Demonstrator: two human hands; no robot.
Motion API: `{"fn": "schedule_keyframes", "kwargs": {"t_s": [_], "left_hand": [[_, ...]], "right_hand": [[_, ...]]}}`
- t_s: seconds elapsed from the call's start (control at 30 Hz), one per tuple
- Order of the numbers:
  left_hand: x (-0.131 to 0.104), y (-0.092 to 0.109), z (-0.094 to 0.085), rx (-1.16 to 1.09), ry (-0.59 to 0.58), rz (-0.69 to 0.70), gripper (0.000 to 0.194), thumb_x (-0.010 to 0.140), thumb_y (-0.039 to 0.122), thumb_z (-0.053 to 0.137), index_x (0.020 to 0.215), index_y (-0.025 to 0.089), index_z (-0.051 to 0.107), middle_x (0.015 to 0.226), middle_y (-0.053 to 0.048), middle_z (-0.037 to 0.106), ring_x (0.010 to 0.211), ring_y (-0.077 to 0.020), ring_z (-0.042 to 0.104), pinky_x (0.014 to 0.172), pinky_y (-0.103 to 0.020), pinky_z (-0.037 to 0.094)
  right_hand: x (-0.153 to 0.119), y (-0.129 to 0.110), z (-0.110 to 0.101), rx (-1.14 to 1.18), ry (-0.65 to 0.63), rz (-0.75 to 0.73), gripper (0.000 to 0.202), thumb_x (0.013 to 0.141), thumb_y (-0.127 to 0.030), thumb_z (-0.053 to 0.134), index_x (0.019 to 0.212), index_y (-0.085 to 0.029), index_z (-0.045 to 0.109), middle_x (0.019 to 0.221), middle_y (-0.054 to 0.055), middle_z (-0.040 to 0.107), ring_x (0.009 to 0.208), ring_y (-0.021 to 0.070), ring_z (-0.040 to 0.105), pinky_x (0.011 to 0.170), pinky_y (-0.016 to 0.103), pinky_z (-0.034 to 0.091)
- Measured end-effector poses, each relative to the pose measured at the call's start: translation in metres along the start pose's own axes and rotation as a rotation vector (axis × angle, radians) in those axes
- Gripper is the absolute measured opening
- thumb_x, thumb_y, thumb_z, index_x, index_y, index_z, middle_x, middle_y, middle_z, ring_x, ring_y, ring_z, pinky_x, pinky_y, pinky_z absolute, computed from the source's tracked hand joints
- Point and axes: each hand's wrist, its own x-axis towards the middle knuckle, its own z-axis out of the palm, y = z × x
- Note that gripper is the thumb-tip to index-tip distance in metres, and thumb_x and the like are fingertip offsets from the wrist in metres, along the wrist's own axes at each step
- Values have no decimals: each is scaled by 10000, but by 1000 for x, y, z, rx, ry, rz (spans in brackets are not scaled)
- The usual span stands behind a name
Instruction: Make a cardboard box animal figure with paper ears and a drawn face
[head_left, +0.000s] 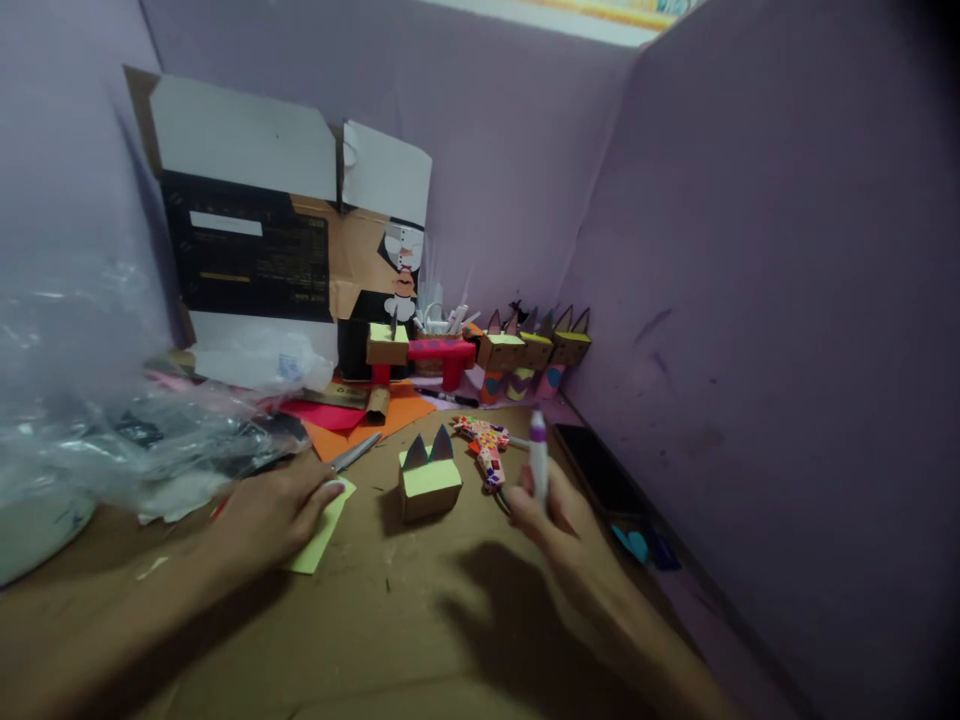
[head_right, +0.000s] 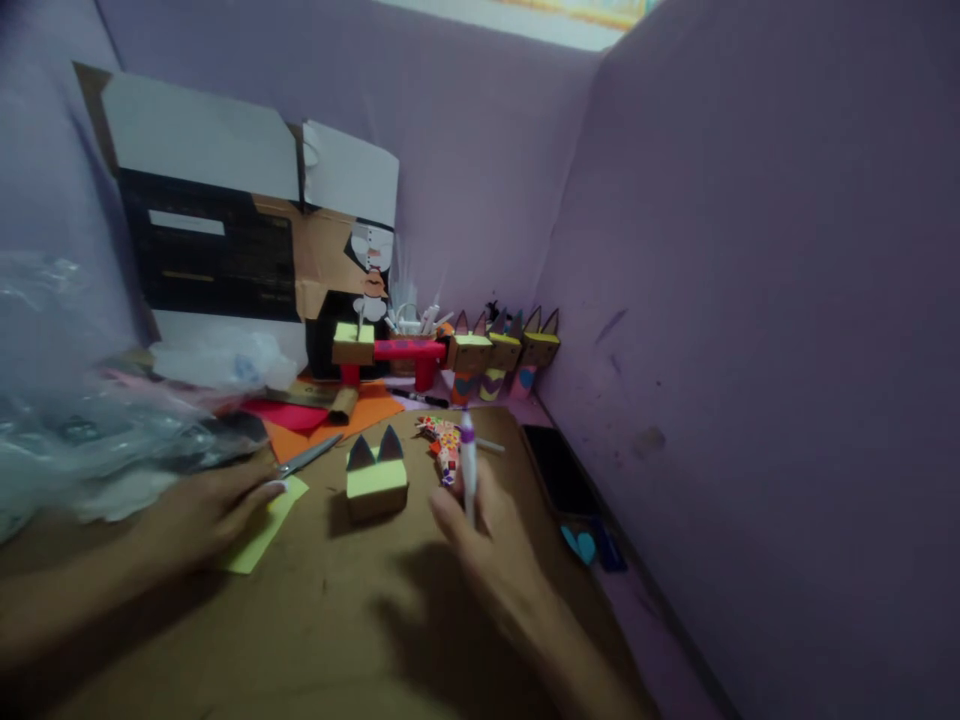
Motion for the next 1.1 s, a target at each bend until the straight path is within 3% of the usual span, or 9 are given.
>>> {"fn": "schedule_keyframes", "kwargs": {"t_s": [0.1,0.2,0.3,0.4,0.63,0.73,0.83,0.93,1.1], "left_hand": [[7,9,21,138,-125,-19,350,802,255,473,1108,191,632,940,-100,675,821,-260,644,651,-322,480],[8,19,35,-10,-92,-42,568,753,160,474,1321,176,460,1194,-144,593,1059,-304,584,825,-434,484],[9,33,47,-389,-33,-35,704,663,116,552,1348,212,418,1210,-114,608,1110,-300,572,903,-460,471],[12,45,53,-639,-69,-52,732,622,89,610,1323,224,447,1257,-111,596,1163,-317,542,975,-493,426],[2,54,63,-1286,-330,-202,655,685,283,692,1277,171,432,1249,-118,617,1140,-297,585,956,-435,470],[-4,55,68,-1303,-284,-267,665,688,331,709,1269,166,431,1258,-118,615,1150,-306,577,960,-427,470],[-5,54,72,-1216,-230,-314,652,698,341,705,1264,150,443,1242,-120,628,1135,-303,587,961,-405,470],[-3,52,74,-1192,-221,-265,566,717,340,690,1221,163,501,1232,-97,642,1104,-285,608,935,-367,489],[-1,50,75,-1163,-207,-240,560,724,340,682,1224,156,510,1235,-99,643,1101,-283,610,932,-364,490]], "right_hand": [[34,5,26,-40,-141,-55,425,598,-214,743,958,-202,517,930,39,530,829,206,497,762,357,401],[55,22,46,-4,-216,-78,570,559,-104,714,1069,-196,478,1030,54,513,927,224,498,809,377,407],[59,33,58,94,-262,-55,490,557,-83,699,964,-207,457,880,-9,506,792,170,503,704,314,421],[56,29,61,178,-264,-23,408,579,-145,728,860,-209,439,796,-31,511,731,148,506,658,286,418],[39,16,49,319,-258,137,440,606,-409,764,851,-208,458,852,26,621,776,192,598,676,318,469],[30,24,39,295,-146,186,469,636,-553,721,862,-195,522,899,47,618,825,193,593,716,312,466],[24,31,29,421,-66,228,484,716,-666,579,825,-197,532,793,25,614,635,147,564,565,273,448],[21,31,23,574,-97,231,435,746,-632,549,734,-202,480,619,-24,569,434,95,448,428,233,385],[21,25,21,677,-152,328,394,718,-575,587,731,-199,469,496,-85,450,351,55,302,337,180,311]]}}
